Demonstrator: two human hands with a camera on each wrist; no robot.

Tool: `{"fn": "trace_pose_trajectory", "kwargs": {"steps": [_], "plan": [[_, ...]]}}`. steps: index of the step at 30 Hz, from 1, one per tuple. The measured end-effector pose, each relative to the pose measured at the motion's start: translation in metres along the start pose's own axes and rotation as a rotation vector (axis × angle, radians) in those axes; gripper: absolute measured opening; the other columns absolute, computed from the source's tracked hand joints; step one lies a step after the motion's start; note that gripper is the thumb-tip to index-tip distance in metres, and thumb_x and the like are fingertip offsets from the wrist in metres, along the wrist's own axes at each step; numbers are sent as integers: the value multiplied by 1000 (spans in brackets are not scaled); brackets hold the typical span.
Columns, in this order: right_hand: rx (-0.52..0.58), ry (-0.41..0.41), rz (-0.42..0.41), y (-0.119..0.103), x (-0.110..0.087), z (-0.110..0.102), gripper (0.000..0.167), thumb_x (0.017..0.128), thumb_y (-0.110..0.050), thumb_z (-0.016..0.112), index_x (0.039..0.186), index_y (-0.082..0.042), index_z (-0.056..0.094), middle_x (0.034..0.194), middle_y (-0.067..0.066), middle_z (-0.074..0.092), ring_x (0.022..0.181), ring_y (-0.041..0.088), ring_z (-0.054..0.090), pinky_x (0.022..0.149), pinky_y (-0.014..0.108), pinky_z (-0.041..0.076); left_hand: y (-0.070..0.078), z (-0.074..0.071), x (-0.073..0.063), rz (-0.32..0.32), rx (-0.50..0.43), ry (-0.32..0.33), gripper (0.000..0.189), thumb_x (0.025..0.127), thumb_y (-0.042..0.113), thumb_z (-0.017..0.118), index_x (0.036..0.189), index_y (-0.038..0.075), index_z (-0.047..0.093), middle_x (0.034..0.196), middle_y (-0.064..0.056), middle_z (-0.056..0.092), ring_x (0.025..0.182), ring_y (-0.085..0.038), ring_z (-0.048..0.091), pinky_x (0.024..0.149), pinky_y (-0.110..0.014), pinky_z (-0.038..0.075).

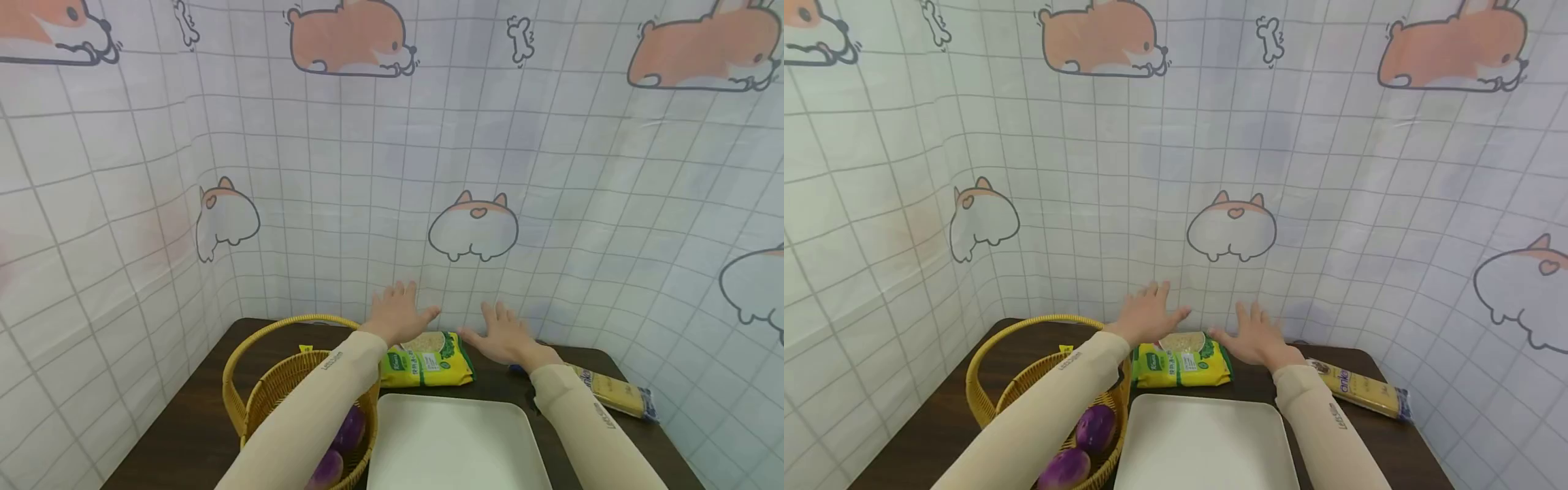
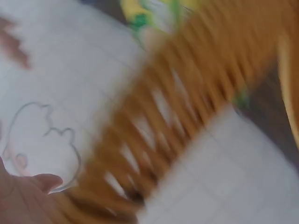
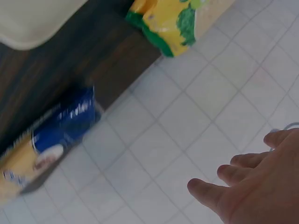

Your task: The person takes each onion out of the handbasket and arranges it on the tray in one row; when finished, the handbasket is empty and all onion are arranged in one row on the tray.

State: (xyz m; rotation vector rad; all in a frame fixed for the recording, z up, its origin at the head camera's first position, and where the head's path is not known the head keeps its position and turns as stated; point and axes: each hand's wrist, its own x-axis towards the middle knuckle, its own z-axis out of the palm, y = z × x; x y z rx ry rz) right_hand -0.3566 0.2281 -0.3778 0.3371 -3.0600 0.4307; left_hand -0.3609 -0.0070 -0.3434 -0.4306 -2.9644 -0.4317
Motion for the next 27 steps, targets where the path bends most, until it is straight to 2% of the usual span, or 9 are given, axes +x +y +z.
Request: {"fn": "trace_pose_trajectory", "kwargs": {"steps": [5,9,14,17,21,27], "plan": [[65,-28,-36,-8,-8,23,102,91,-73,37,152,5,16,154,37,14,139,56,17,106,72,19,6,5,-17,71,-160,4,66,99,51,48,149,11,37,152,-11,39,137,-33,39,110,-51,35],[107,-50,-62,-16,-18,41,98,92,-70,41,153,3,18,155,35,14,140,55,17,105,72,20,10,16,-34,150,-178,9,61,99,47,50,147,11,41,150,-8,43,134,-30,44,107,-47,40],[202,-44,-97,-25,-30,59,93,92,-65,48,154,-2,19,158,29,11,142,51,18,105,70,24,13,18,-57,209,-242,79,55,99,43,54,144,13,46,148,-3,45,132,-24,47,102,-44,45],[244,-25,-124,-32,-37,70,89,91,-59,56,154,-7,22,159,26,13,142,48,21,105,68,27,13,12,-69,241,-302,146,51,99,41,55,143,16,48,146,-1,48,130,-22,49,100,-43,47],[254,16,-160,-45,-47,86,78,91,-47,65,150,-7,34,157,24,24,139,46,31,104,64,34,7,-3,-85,268,-388,245,46,99,38,55,140,18,51,142,1,52,128,-21,51,100,-44,47],[289,47,-198,-68,-61,110,55,92,-40,66,136,-9,54,144,14,48,131,36,46,102,57,41,-17,-34,-107,266,-460,412,43,99,36,56,138,20,53,140,1,55,118,-20,59,98,-45,48]]}}
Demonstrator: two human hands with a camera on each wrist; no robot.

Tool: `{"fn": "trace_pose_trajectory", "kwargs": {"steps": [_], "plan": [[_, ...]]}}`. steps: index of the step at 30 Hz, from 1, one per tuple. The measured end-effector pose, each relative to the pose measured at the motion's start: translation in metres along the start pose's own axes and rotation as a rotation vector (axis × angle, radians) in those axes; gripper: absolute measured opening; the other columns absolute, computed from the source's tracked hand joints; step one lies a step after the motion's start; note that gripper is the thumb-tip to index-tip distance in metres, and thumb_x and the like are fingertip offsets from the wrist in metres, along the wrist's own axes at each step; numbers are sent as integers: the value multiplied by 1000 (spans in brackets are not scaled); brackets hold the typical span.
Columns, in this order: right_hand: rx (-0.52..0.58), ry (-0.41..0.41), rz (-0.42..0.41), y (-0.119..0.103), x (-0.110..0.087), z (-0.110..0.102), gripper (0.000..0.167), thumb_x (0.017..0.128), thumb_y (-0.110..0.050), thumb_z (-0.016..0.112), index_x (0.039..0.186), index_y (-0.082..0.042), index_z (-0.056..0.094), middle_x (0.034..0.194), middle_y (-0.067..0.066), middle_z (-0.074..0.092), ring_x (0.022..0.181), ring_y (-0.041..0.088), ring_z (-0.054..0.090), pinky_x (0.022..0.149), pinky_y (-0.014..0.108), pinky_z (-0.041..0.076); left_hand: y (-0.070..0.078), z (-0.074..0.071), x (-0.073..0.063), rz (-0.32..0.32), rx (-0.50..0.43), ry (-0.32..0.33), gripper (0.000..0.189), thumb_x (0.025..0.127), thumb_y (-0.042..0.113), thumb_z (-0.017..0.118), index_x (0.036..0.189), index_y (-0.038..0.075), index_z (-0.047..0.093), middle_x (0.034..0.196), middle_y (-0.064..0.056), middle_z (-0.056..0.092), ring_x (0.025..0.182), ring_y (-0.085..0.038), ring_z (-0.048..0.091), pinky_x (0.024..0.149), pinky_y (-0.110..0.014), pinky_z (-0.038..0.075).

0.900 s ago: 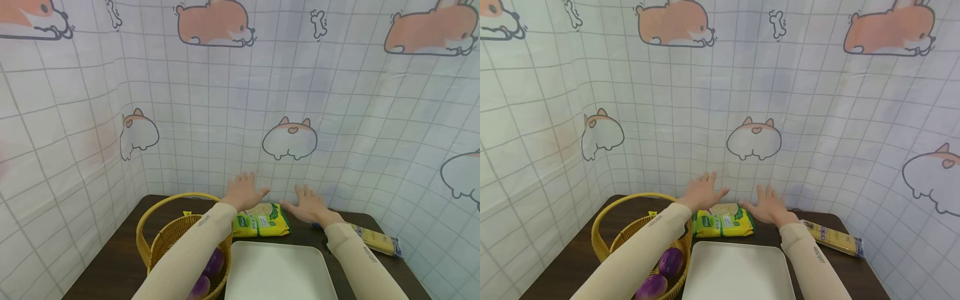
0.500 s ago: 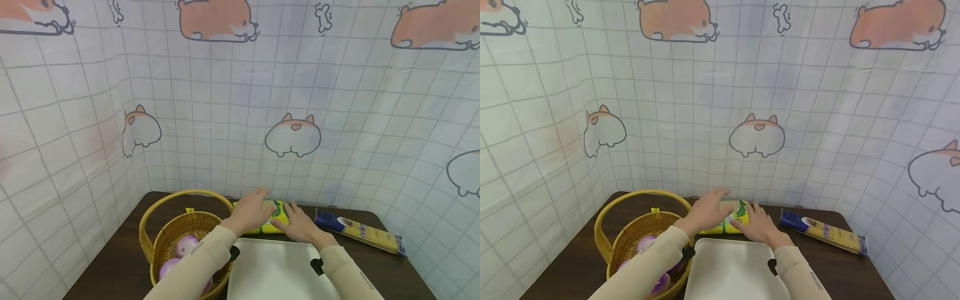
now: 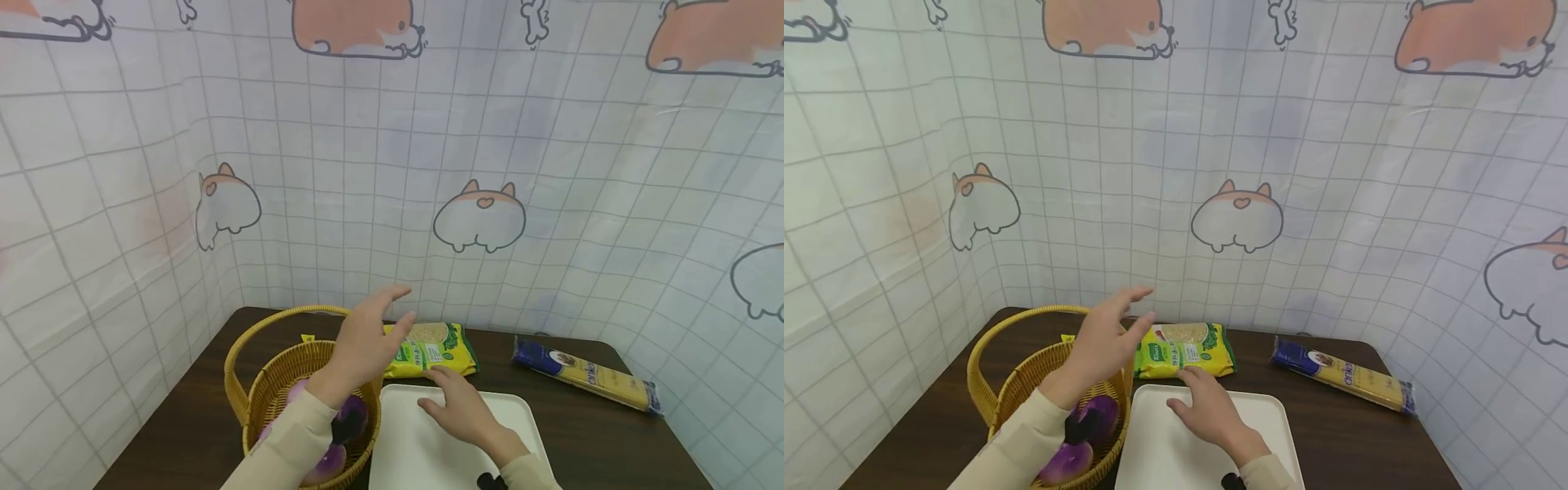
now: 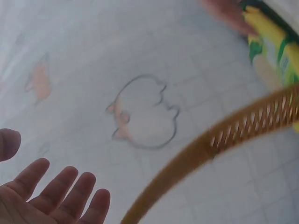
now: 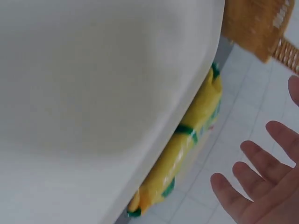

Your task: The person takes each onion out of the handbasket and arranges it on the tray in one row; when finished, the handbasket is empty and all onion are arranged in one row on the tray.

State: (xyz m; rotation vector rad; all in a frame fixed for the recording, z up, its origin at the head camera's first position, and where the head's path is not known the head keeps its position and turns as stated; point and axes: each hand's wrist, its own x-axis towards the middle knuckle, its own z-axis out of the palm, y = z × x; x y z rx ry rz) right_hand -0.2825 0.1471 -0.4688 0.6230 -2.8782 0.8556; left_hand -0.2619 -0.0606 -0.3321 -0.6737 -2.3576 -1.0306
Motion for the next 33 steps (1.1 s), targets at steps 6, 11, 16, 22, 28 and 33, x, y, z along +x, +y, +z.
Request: {"fn": "trace_pose_trajectory", "kwargs": {"steps": [6,11,16,22,28,33], "plan": [[69,42,-45,-21,-9,18,40,92,-32,67,127,-14,61,128,2,59,119,24,56,96,47,48,-3,-51,-19,43,33,64,40,99,34,57,136,18,56,138,2,56,127,-20,52,101,-47,45],[116,95,-110,-38,-16,31,35,90,-24,70,124,-17,62,123,-4,60,115,17,58,95,43,50,-20,-81,-38,78,81,153,37,97,25,60,132,12,59,136,-2,58,126,-25,51,102,-51,41],[166,124,-198,-51,-20,40,36,89,-20,71,123,-17,62,121,-8,59,114,12,58,95,39,50,-42,-102,-54,-7,98,210,36,98,24,59,132,12,58,139,-5,55,128,-30,49,101,-57,38],[234,161,-313,-63,-21,48,39,86,-11,73,123,-17,61,122,-7,59,115,10,57,95,35,51,-71,-115,-73,-134,73,163,36,100,27,57,133,13,58,137,-4,56,128,-30,50,100,-52,42],[262,113,-357,-71,-17,55,41,86,-9,73,125,-12,60,124,-5,57,114,9,57,94,31,50,-94,-115,-92,-214,64,132,45,99,29,59,142,20,49,139,-9,55,128,-37,49,104,-43,43],[245,65,-340,-75,-14,60,40,88,-15,73,126,-13,60,124,-5,57,112,9,57,93,29,51,-113,-109,-106,-281,10,157,45,99,29,59,142,24,48,129,-6,63,114,-8,58,85,-5,38]]}}
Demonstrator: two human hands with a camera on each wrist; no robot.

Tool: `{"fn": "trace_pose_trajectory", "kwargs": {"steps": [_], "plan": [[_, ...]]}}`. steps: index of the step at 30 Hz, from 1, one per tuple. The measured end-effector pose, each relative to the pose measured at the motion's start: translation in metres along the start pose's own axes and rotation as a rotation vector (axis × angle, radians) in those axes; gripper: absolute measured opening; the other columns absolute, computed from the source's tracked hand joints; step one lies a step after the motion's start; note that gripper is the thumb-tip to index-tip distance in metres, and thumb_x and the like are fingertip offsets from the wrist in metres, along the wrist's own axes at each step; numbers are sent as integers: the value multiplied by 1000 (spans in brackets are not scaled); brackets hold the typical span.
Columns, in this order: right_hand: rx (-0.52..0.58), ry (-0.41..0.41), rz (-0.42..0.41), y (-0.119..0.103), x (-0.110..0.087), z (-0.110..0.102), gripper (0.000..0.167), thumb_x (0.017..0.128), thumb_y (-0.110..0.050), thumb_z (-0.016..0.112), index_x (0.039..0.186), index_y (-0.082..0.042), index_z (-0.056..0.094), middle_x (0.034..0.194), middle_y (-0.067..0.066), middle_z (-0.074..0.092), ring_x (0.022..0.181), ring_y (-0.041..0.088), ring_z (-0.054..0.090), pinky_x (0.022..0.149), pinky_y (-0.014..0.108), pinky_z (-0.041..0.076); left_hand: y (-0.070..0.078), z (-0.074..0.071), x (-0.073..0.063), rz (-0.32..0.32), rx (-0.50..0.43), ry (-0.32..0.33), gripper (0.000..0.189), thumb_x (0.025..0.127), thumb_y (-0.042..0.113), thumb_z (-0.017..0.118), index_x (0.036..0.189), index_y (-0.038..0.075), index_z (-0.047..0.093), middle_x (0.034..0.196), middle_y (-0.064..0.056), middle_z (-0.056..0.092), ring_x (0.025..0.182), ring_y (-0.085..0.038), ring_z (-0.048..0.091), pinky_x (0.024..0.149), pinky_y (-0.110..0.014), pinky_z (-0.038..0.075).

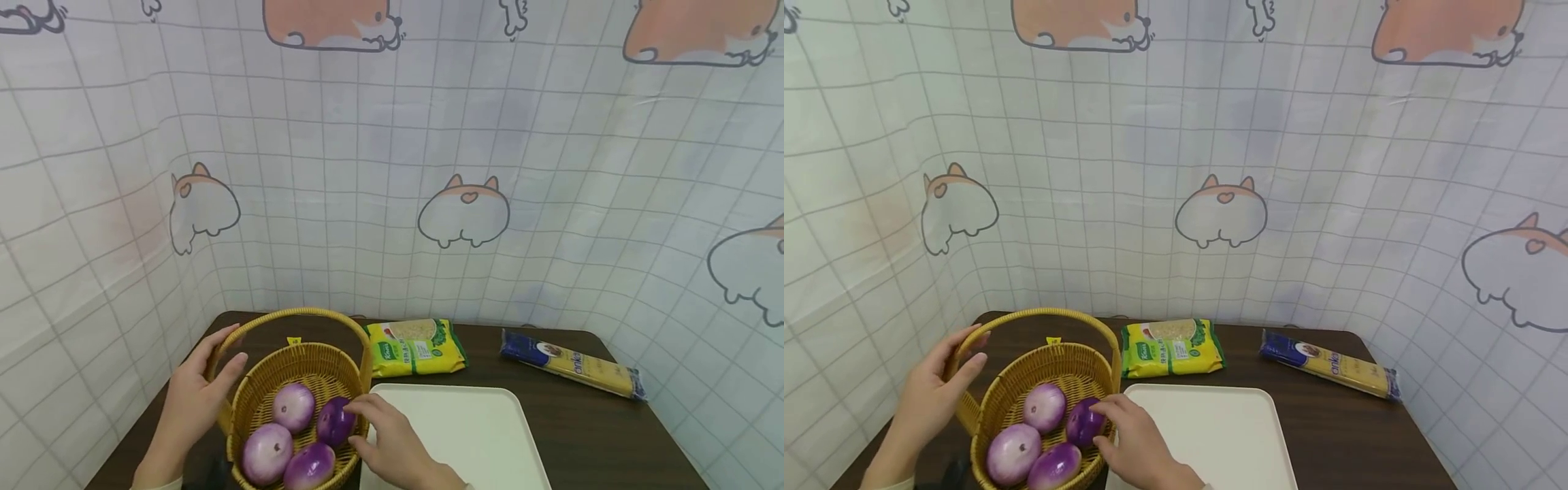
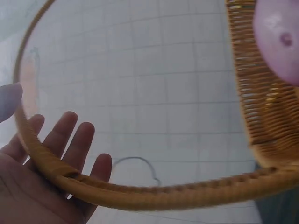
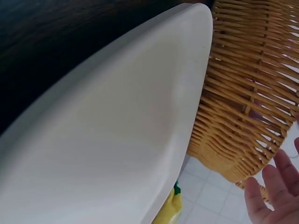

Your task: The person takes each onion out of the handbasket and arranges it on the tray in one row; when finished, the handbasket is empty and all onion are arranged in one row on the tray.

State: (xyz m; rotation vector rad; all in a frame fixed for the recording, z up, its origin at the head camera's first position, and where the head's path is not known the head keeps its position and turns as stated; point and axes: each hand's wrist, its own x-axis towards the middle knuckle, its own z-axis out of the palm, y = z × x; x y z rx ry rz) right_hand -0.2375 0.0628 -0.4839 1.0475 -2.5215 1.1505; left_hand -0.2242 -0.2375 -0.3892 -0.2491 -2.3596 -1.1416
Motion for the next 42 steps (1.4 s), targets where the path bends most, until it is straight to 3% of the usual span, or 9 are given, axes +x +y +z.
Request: {"fn": "trace_pose_trajectory", "kwargs": {"steps": [4,7,17,23,26,29,33,37,42], "plan": [[-26,-70,16,0,6,5,40,90,-23,70,128,-15,59,126,-5,56,114,9,56,94,29,50,-28,7,-1,-23,-150,-28,39,100,22,57,137,13,51,124,1,63,111,5,55,86,-8,45],[-72,-120,20,0,11,8,42,91,-26,69,130,-16,57,129,-3,55,116,11,56,94,30,50,-51,15,-3,-29,-251,-63,37,100,16,57,135,6,51,122,7,62,112,1,58,87,-12,48],[-273,-228,60,-2,30,13,59,84,-29,73,138,-21,53,140,3,51,122,20,52,99,41,46,-92,33,-15,-42,-375,-132,35,100,6,52,133,-5,50,119,14,64,110,-4,59,88,-12,44],[-352,-330,98,-6,40,14,64,81,-27,76,140,-22,51,143,8,48,125,24,51,100,46,44,-104,39,-19,-131,-444,-207,39,103,12,46,139,-3,44,132,1,58,115,-8,56,88,-19,47],[-373,-348,97,-8,44,16,62,80,-27,77,138,-22,54,141,8,49,123,23,52,96,46,46,-108,41,-21,-183,-479,-236,42,104,16,44,142,-2,41,138,-12,52,115,-10,56,87,-27,50],[-401,-351,91,-9,46,18,61,78,-28,78,135,-21,56,139,7,51,119,21,54,93,44,48,-110,44,-22,-200,-507,-236,40,104,16,44,139,-3,43,143,-17,47,120,-8,52,91,-24,47],[-446,-347,111,-9,50,22,62,76,-30,79,134,-21,57,136,6,52,117,21,56,90,45,49,-111,48,-25,-188,-501,-197,28,103,14,47,117,-10,50,143,-15,49,126,-1,46,94,-14,39],[-479,-346,159,-11,53,26,66,74,-33,81,134,-22,56,134,4,53,114,22,57,87,46,49,-112,52,-29,-183,-457,-144,23,101,12,51,92,-9,47,136,-13,57,129,3,40,95,-9,34],[-518,-329,211,-11,55,30,69,73,-34,81,136,-24,55,132,3,55,111,23,59,87,47,48,-109,61,-30,-181,-436,-53,25,99,8,52,82,-6,44,127,-16,63,131,0,40,98,-8,32]]}}
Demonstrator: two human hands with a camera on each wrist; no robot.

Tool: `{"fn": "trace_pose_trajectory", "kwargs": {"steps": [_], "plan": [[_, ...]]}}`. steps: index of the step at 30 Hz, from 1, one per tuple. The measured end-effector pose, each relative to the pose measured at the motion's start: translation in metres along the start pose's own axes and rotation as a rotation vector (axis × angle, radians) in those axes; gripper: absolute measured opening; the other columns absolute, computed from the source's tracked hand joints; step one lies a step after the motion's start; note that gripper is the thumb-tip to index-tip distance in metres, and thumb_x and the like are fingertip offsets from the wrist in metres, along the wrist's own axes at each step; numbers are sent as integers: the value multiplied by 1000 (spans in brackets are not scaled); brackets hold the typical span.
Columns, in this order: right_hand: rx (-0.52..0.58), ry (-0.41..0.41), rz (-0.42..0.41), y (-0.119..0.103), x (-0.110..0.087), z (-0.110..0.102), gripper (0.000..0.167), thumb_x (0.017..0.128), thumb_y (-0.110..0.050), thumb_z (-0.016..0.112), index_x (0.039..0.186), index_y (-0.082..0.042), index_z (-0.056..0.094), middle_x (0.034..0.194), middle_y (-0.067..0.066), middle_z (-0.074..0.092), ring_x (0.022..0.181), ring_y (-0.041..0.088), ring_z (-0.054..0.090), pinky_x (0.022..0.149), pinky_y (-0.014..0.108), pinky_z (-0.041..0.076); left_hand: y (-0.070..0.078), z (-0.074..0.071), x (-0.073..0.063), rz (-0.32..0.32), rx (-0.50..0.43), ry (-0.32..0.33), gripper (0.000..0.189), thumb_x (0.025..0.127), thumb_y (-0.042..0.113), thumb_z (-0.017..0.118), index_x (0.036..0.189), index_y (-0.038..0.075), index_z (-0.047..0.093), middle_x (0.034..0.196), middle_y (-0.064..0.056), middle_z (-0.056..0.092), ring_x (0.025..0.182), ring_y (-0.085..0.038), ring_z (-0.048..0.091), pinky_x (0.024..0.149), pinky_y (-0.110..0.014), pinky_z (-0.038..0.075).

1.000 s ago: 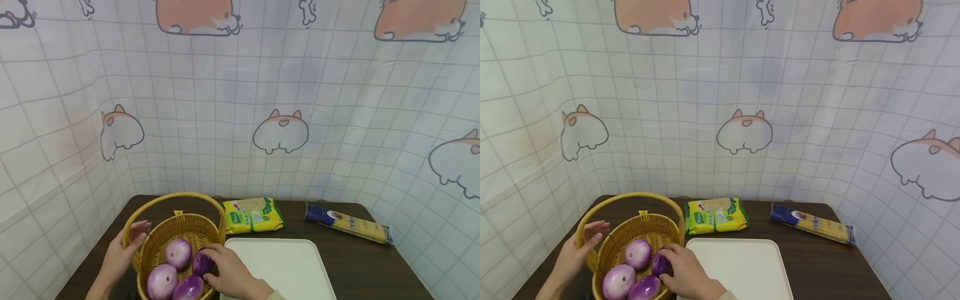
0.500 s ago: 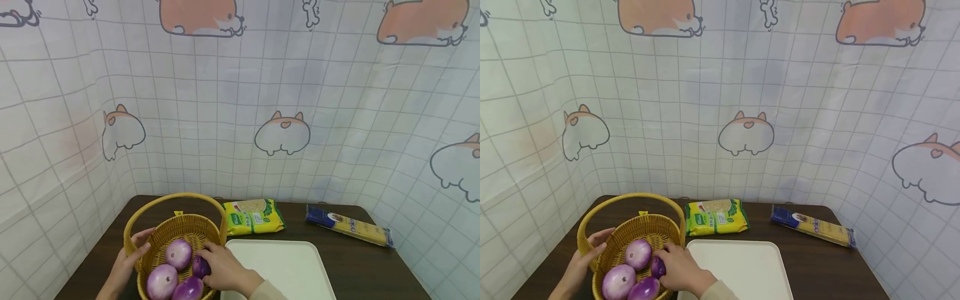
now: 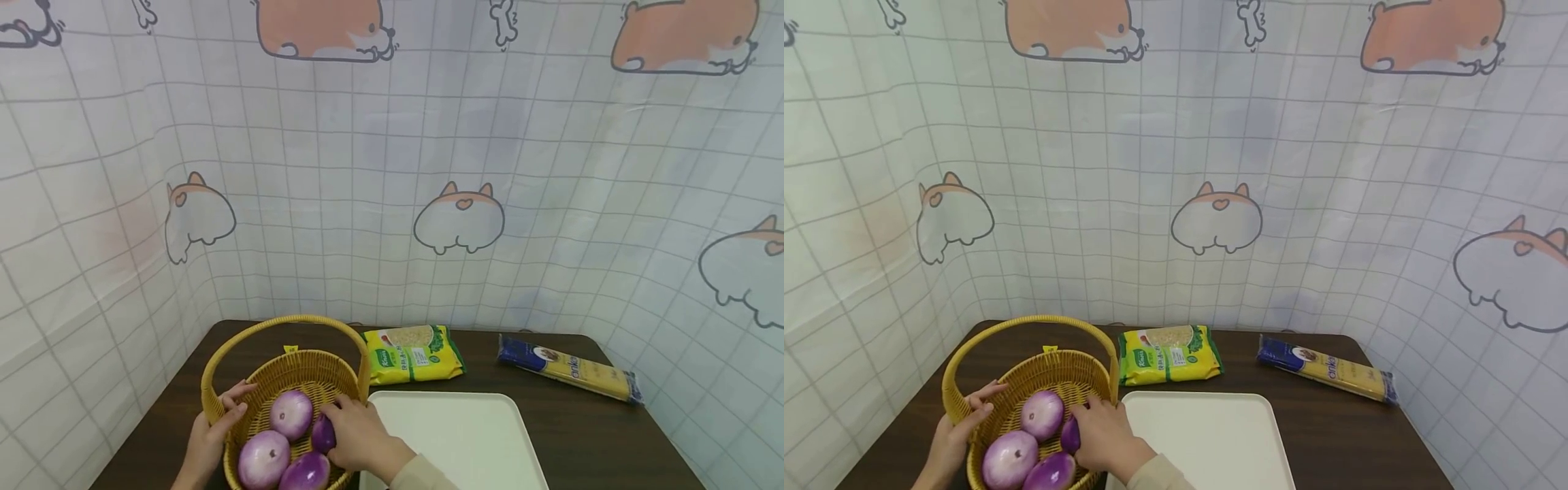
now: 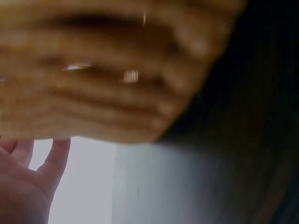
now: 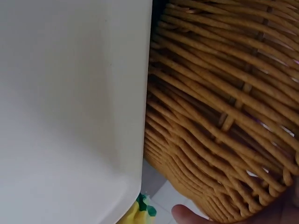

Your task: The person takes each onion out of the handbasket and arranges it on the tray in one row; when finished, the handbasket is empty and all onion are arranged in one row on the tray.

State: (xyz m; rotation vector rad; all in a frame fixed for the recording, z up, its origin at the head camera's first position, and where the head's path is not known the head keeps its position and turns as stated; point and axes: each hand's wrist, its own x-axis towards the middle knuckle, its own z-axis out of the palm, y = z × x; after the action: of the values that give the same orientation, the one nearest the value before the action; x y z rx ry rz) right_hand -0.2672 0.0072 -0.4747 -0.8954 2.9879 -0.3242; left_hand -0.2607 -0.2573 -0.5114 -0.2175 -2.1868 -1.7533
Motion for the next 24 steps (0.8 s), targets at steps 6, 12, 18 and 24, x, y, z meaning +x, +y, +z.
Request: {"fn": "trace_pose_trajectory", "kwargs": {"steps": [6,12,18,24], "plan": [[9,42,18,-1,1,3,67,71,-37,83,132,-24,56,125,2,57,106,21,60,86,47,47,-2,6,-2,25,-86,62,24,99,3,51,79,-8,43,120,-14,67,127,-2,46,98,-11,35],[116,90,11,2,-3,5,71,73,-41,82,134,-22,53,125,2,56,107,17,58,88,44,46,-3,6,-2,5,-68,80,25,99,4,51,79,-7,42,120,-17,67,126,-1,46,97,-10,35],[177,155,-10,4,-6,7,72,73,-40,81,137,-23,51,126,1,55,109,14,56,93,45,46,-3,6,0,-16,-62,85,24,100,5,50,81,-7,42,121,-21,65,126,-2,46,97,-10,36],[203,202,-28,4,-10,10,73,73,-38,80,138,-24,49,128,-1,53,111,14,54,94,43,45,-2,6,-2,0,-62,90,24,99,4,50,80,-7,41,119,-11,68,126,-1,47,97,-10,36]]}}
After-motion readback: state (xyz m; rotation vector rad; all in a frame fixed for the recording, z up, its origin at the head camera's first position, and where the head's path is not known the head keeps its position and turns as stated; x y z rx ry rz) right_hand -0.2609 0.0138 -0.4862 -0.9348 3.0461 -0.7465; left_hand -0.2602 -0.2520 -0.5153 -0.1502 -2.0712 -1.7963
